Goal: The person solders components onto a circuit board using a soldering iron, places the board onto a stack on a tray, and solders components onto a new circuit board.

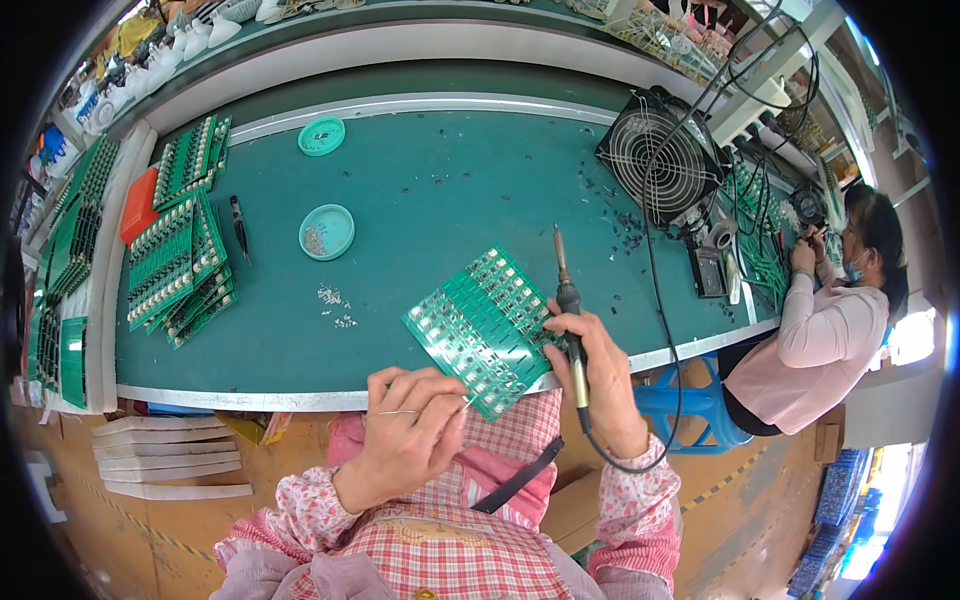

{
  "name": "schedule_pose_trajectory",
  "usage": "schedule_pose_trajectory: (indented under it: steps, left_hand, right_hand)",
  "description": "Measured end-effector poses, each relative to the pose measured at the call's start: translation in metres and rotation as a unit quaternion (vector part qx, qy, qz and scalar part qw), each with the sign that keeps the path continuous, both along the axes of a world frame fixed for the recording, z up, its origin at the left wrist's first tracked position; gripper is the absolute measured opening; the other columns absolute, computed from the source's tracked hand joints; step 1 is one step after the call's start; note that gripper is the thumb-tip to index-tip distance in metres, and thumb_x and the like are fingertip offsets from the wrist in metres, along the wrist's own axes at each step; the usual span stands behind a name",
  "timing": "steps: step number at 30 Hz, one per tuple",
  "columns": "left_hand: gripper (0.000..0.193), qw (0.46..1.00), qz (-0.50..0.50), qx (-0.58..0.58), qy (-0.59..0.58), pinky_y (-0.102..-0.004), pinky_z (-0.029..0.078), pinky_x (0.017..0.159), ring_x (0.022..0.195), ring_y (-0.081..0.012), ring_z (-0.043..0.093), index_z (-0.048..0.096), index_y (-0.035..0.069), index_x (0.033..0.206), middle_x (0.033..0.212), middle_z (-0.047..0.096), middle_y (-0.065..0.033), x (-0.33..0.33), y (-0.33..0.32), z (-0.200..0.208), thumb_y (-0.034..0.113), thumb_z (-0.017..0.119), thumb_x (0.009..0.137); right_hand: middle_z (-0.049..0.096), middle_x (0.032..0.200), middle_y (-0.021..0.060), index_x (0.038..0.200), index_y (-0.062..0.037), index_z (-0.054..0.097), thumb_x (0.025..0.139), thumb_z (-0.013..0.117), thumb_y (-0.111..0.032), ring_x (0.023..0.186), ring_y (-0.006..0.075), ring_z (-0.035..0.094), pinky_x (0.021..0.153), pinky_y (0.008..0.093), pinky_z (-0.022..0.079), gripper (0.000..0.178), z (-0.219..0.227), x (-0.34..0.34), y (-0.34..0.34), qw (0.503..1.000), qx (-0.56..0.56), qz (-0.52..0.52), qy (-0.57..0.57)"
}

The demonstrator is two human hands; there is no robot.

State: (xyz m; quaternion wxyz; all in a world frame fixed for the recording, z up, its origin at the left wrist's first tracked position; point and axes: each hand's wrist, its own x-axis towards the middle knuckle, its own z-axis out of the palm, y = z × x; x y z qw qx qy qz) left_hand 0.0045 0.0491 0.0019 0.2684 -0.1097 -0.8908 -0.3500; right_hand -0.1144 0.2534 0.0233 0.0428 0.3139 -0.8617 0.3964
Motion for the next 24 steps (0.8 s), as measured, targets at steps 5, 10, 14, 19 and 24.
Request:
schedule_pose_trajectory:
  steps: [5,10,14,19,24]
  left_hand:
    - [0.012,1.0,-0.005,-0.001,-0.022,-0.0427,0.038,0.085,0.092,-0.022,0.061,0.061,0.008,0.092,0.101,0.065,-0.0027,0.007,-0.003,-0.002,0.009,0.066,0.081]
    - [0.008,0.999,-0.037,0.006,-0.018,-0.0427,0.038,0.085,0.092,-0.0212,0.061,0.06,0.009,0.09,0.097,0.065,-0.0023,0.0,0.003,0.001,0.011,0.064,0.083]
    - [0.013,0.998,-0.049,-0.025,-0.001,-0.0438,0.037,0.087,0.089,-0.0189,0.061,0.06,0.01,0.088,0.091,0.063,-0.0009,-0.001,0.0,0.003,0.014,0.07,0.081]
    - [0.017,0.998,-0.03,-0.058,-0.022,-0.0454,0.037,0.09,0.082,-0.0169,0.061,0.06,0.012,0.083,0.083,0.062,0.0012,0.011,-0.025,0.003,0.019,0.076,0.081]
    - [0.017,0.997,0.05,-0.018,-0.047,-0.0449,0.035,0.092,0.08,-0.0168,0.063,0.059,0.012,0.08,0.083,0.068,0.0015,0.016,-0.046,-0.003,0.011,0.075,0.079]
  right_hand:
    - [0.065,0.119,0.0177,0.114,-0.007,0.06,0.079,0.074,0.003,0.101,0.0341,0.065,0.088,0.0375,0.051,0.04,0.005,-0.011,0.008,0.997,-0.022,0.04,-0.06]
    - [0.065,0.11,0.0109,0.104,-0.0133,0.068,0.072,0.081,-0.011,0.096,0.0307,0.061,0.085,0.0408,0.051,0.034,0.007,0.028,-0.012,0.989,0.053,0.099,0.093]
    - [0.061,0.103,0.0099,0.095,-0.0133,0.071,0.069,0.083,-0.014,0.095,0.0321,0.061,0.08,0.0428,0.053,0.029,-0.006,0.05,-0.011,0.993,0.003,0.116,0.017]
    - [0.059,0.102,0.0114,0.089,-0.0134,0.071,0.066,0.086,-0.015,0.094,0.0335,0.061,0.086,0.046,0.054,0.027,-0.002,0.04,-0.013,0.979,0.061,0.157,0.111]
    - [0.061,0.104,0.0134,0.102,-0.0154,0.069,0.066,0.088,-0.018,0.1,0.0321,0.062,0.102,0.0524,0.045,0.041,-0.015,0.04,-0.021,0.986,0.083,0.059,0.131]
